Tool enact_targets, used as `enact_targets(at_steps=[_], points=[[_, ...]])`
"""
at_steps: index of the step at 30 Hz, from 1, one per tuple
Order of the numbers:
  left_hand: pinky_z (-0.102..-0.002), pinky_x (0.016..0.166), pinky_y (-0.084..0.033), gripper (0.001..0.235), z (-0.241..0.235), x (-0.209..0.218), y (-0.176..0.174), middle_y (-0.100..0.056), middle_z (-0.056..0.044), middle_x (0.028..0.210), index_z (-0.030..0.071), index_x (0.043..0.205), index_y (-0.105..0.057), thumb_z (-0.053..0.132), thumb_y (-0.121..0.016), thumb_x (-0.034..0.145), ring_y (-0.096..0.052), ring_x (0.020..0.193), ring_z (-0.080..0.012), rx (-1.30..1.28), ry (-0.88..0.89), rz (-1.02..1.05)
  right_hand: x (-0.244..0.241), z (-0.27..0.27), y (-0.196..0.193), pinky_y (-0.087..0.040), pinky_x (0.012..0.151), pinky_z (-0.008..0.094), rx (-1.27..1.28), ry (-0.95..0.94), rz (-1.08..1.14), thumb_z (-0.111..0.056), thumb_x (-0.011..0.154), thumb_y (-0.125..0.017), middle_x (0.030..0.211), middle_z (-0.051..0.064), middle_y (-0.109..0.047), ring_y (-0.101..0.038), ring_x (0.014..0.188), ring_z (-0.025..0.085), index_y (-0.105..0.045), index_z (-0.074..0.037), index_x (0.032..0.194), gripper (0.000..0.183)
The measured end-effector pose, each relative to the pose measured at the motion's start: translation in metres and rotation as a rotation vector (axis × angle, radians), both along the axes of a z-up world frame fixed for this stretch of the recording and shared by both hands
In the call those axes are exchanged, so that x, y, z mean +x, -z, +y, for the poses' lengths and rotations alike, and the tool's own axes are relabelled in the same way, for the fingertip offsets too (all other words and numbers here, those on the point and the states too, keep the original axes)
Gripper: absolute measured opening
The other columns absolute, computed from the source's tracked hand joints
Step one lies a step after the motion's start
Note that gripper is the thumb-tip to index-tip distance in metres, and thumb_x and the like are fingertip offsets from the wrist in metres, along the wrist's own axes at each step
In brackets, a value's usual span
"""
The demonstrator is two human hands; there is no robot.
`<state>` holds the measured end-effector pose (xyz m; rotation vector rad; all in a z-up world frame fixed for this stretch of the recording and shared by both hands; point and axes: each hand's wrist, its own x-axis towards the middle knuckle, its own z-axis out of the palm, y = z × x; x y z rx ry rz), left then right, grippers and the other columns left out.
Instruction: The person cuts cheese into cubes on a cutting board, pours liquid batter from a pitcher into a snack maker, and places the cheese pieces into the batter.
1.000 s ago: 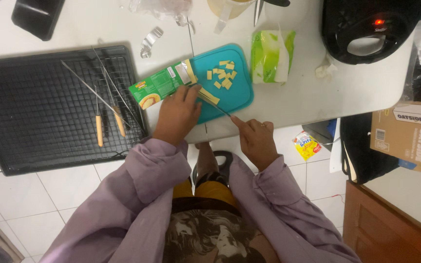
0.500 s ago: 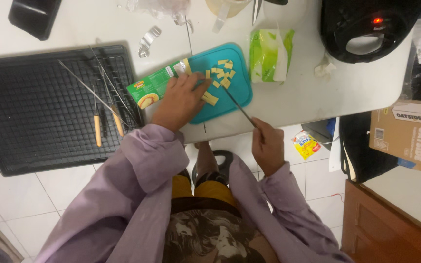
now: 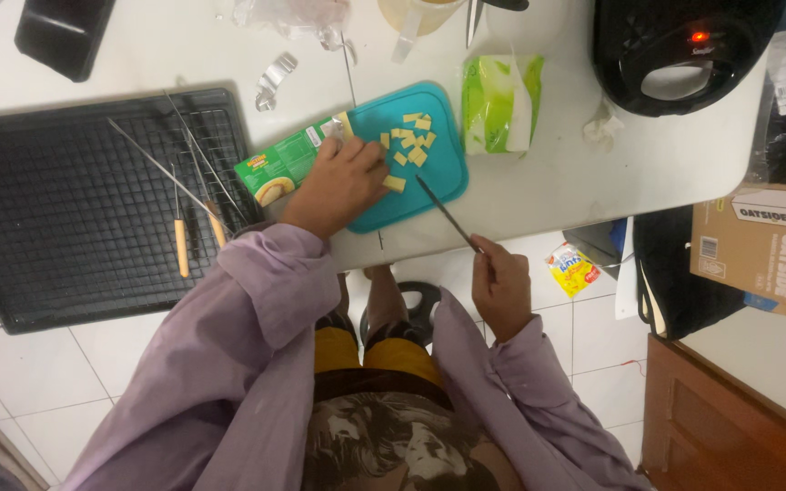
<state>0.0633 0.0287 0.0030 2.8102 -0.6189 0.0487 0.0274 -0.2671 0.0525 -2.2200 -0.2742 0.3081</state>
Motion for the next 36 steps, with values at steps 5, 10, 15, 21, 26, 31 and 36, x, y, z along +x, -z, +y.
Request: enact_targets(at_steps=[5,10,15,21,26,31,36], points=[[-0.043,0.095,-0.041,0.031,-0.008,-0.002,0.000,-0.057,-0.005,0.115,0.009,0.102,-0.070,0.035,-0.075,0.088,-0.053,0.111,-0.0248,-0.072,-0.121,0.006,-0.003,0.010,-0.004,-0.036,0.048,0.035,0.015,0.034,0.013,0.002,0.096,-0.060,0.061,0.014,-0.056,-0.051,0.045,0.021,-0.069,0.002,0.115,0.022],[-0.044,0.093,-0.040,0.038,-0.008,-0.010,-0.009,-0.057,-0.008,0.117,0.005,0.106,-0.071,0.034,-0.077,0.082,-0.053,0.110,-0.0265,-0.210,-0.172,0.076,-0.003,0.014,-0.006,-0.038,0.049,0.034,-0.002,0.025,-0.010,0.002,0.097,-0.059,0.065,0.015,-0.060,-0.054,0.048,0.022,-0.069,0.003,0.116,0.022],[-0.044,0.096,-0.039,0.018,-0.011,-0.020,-0.007,-0.059,-0.004,0.119,0.013,0.105,-0.074,0.025,-0.075,0.093,-0.054,0.112,-0.0232,-0.226,-0.267,-0.016,-0.008,0.017,0.004,-0.043,0.067,0.043,-0.126,-0.152,-0.220,0.004,0.098,-0.057,0.083,0.017,-0.060,-0.056,0.074,0.032,-0.063,0.002,0.132,0.034],[-0.045,0.095,-0.039,0.014,-0.014,-0.020,0.002,-0.060,-0.003,0.118,0.014,0.103,-0.075,0.024,-0.075,0.093,-0.054,0.112,-0.0236,-0.204,-0.264,-0.030,-0.034,0.039,0.009,-0.047,0.073,0.044,-0.131,-0.216,0.060,0.008,0.091,-0.051,0.092,0.018,-0.053,-0.055,0.082,0.035,-0.041,0.000,0.155,0.065],[-0.045,0.094,-0.038,0.015,-0.015,-0.019,0.005,-0.060,-0.003,0.117,0.014,0.102,-0.076,0.024,-0.076,0.091,-0.055,0.111,-0.0230,-0.246,-0.275,-0.033,-0.040,0.050,0.004,-0.048,0.073,0.044,-0.133,-0.195,0.032,0.008,0.093,-0.052,0.093,0.018,-0.053,-0.055,0.082,0.034,-0.040,-0.005,0.156,0.066],[-0.044,0.092,-0.037,0.014,-0.015,-0.019,0.006,-0.061,-0.003,0.118,0.013,0.103,-0.076,0.022,-0.075,0.091,-0.055,0.110,-0.0227,-0.271,-0.277,-0.040,-0.039,0.052,0.004,-0.048,0.072,0.044,-0.148,-0.197,0.041,0.008,0.092,-0.053,0.095,0.018,-0.053,-0.055,0.082,0.035,-0.039,-0.004,0.155,0.066],[-0.045,0.095,-0.038,0.010,-0.017,-0.018,0.008,-0.060,-0.002,0.116,0.014,0.099,-0.075,0.022,-0.074,0.093,-0.055,0.110,-0.0221,-0.253,-0.279,-0.047,-0.046,0.045,0.024,-0.048,0.076,0.043,-0.171,-0.243,0.076,0.010,0.090,-0.051,0.096,0.018,-0.053,-0.054,0.085,0.034,-0.033,-0.002,0.158,0.072]])
